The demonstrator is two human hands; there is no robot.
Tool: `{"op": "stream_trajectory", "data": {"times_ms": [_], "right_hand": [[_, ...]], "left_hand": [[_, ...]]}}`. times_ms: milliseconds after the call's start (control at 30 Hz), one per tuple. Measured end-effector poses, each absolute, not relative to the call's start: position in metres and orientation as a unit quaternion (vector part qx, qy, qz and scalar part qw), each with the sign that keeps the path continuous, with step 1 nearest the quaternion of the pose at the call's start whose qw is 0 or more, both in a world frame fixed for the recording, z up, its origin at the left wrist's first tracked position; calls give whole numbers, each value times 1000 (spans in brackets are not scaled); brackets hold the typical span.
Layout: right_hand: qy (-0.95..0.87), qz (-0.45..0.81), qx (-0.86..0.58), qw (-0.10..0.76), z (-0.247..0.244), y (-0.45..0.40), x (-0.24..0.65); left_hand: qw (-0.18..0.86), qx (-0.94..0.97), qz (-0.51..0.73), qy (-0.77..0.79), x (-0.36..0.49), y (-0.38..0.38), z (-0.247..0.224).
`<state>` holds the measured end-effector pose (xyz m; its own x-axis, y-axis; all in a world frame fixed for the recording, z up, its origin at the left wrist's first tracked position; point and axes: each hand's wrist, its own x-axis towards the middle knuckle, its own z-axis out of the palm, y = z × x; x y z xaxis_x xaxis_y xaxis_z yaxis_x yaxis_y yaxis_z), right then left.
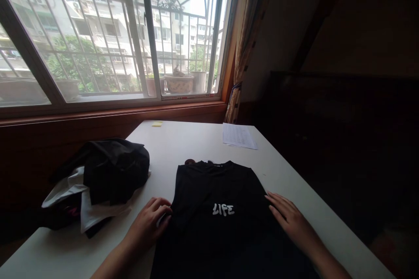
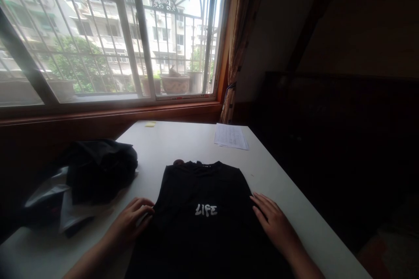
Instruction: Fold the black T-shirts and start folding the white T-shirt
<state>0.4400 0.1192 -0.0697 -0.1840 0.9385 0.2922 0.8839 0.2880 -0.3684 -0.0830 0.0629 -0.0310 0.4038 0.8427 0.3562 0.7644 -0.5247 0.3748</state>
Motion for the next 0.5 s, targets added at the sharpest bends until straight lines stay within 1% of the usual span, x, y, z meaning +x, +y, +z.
{"op": "stream_trajectory", "data": {"times_ms": [133,233,500], "right_hand": [[-754,43,-600,263,-67,117,441],[-743,45,-607,278,-67,116,443],[-723,110,-621,281,-66,115,445]], "left_hand": [[67,825,274,489,-83,64,-36],[83,806,294,507,-82,64,-38],[138,780,317,522,-85,65,-46]]}}
